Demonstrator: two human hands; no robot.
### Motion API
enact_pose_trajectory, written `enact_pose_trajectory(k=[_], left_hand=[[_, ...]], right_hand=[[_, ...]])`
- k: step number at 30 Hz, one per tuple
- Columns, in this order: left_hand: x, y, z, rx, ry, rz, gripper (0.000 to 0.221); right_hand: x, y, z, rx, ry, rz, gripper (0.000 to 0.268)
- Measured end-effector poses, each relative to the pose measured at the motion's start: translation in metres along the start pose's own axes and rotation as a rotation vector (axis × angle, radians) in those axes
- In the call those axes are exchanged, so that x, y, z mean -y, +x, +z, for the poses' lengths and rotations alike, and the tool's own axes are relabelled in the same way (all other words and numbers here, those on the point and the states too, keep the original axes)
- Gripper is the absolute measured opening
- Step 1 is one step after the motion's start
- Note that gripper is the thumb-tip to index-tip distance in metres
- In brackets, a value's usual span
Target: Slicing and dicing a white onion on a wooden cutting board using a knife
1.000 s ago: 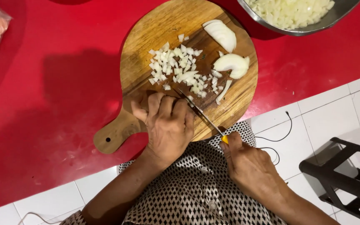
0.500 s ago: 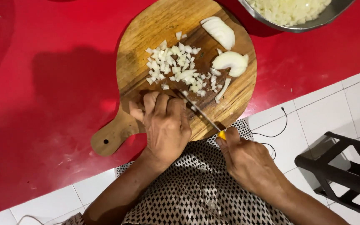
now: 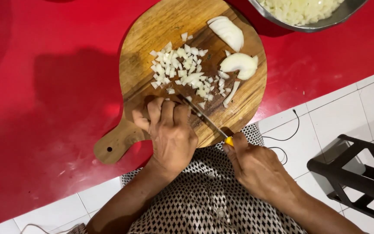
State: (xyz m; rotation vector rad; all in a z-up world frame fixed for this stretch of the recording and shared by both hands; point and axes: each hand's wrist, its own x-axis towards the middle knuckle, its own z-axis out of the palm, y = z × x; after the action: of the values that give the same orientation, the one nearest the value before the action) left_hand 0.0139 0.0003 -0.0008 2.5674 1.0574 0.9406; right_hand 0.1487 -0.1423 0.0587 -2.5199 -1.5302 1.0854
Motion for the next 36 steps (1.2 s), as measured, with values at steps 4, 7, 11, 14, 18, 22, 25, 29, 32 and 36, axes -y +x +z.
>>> enact_pose_trajectory(k=[4, 7, 11, 14, 18, 22, 25, 29, 32, 36], left_hand=[[-0.001, 0.004, -0.001, -0.034, 0.019, 0.046, 0.032], [0.0, 0.003, -0.005, -0.002, 0.011, 0.052, 0.026], [0.007, 0.016, -0.002, 0.006, 0.096, 0.014, 0.045], [0.003, 0.055, -0.018, -0.059, 0.125, 0.143, 0.016], [0.022, 0.065, 0.004, 0.054, 0.098, 0.189, 0.023], [0.03, 0.071, 0.011, 0.154, 0.109, 0.219, 0.008], [0.038, 0.074, 0.019, 0.1, 0.048, 0.232, 0.005], [0.038, 0.089, -0.003, 0.121, 0.142, 0.147, 0.021], [0.045, 0.093, -0.012, 0.112, 0.02, 0.054, 0.012], [0.03, 0.075, -0.02, 0.096, 0.044, 0.093, 0.017]], right_hand=[[-0.004, 0.009, 0.017, -0.029, -0.105, -0.105, 0.027], [0.003, 0.012, 0.001, -0.009, -0.052, -0.132, 0.027], [-0.005, 0.012, -0.022, 0.026, 0.241, 0.035, 0.02], [0.004, 0.01, -0.05, 0.032, 0.274, 0.233, 0.028], [-0.024, 0.003, -0.047, -0.081, 0.301, 0.146, 0.027], [-0.032, -0.008, -0.053, -0.053, 0.317, 0.214, 0.029], [-0.041, -0.015, -0.052, 0.001, 0.277, 0.189, 0.028], [-0.047, -0.016, -0.039, 0.137, 0.2, 0.016, 0.023], [-0.021, -0.009, -0.038, 0.256, 0.167, -0.004, 0.031], [0.0, 0.001, -0.049, 0.275, 0.073, 0.049, 0.048]])
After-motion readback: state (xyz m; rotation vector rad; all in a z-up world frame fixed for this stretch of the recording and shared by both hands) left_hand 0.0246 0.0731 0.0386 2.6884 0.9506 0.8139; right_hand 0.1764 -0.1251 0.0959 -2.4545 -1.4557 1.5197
